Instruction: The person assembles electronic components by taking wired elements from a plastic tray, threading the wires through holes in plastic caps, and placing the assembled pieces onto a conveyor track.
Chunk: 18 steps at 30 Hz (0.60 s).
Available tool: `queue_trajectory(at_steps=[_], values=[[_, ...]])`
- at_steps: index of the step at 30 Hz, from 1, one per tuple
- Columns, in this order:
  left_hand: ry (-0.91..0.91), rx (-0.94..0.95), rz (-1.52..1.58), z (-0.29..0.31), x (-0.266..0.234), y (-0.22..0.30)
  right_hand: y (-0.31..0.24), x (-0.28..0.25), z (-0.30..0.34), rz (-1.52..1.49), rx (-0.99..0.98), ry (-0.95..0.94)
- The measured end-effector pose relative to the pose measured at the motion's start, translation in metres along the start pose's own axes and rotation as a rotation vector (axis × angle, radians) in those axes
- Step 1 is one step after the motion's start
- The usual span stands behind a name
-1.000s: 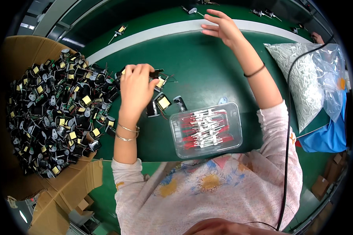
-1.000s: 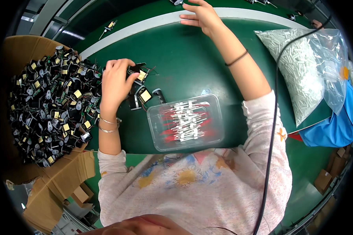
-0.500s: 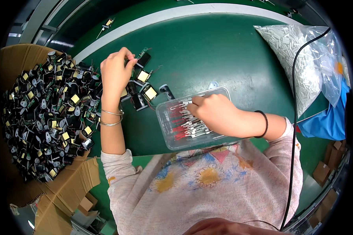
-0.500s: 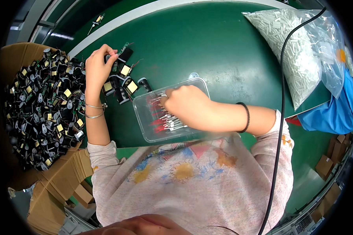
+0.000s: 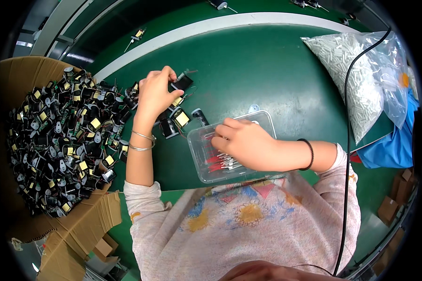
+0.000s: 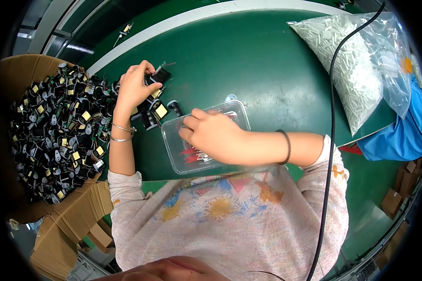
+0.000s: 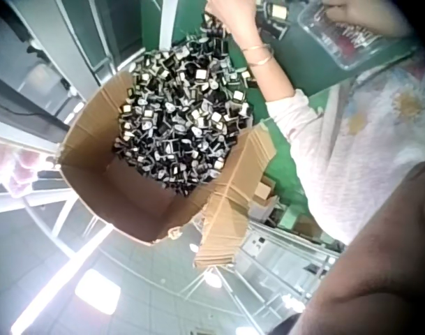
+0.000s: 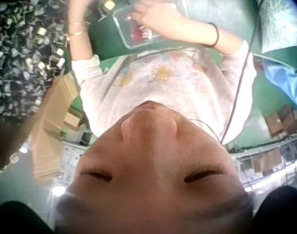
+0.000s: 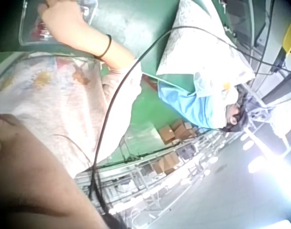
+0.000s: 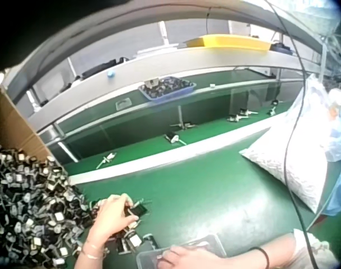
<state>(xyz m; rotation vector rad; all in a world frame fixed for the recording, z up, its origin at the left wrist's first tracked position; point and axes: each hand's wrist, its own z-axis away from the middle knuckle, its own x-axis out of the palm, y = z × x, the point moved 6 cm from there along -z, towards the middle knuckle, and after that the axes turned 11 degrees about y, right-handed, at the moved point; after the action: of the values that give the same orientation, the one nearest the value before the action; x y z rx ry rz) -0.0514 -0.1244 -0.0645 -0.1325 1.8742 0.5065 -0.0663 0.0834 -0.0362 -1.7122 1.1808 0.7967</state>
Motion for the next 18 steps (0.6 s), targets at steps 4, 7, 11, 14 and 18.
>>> queue_trajectory(at_steps=[4,7,11,14,18], values=[[0.106,0.053,0.243,-0.006,-0.019,0.023,0.022,-0.043,-0.024,-0.719,0.151,0.017],[0.184,0.105,0.485,-0.009,-0.043,0.058,0.051,-0.055,-0.036,-1.337,0.419,0.172],[0.312,0.166,0.857,-0.002,-0.067,0.102,0.065,-0.056,-0.047,-1.691,0.483,0.256],[0.308,0.213,1.117,0.004,-0.075,0.109,0.062,-0.060,-0.046,-1.852,0.379,0.242],[0.306,0.177,1.413,0.005,-0.070,0.112,0.059,-0.060,-0.045,-1.978,0.333,0.173]])
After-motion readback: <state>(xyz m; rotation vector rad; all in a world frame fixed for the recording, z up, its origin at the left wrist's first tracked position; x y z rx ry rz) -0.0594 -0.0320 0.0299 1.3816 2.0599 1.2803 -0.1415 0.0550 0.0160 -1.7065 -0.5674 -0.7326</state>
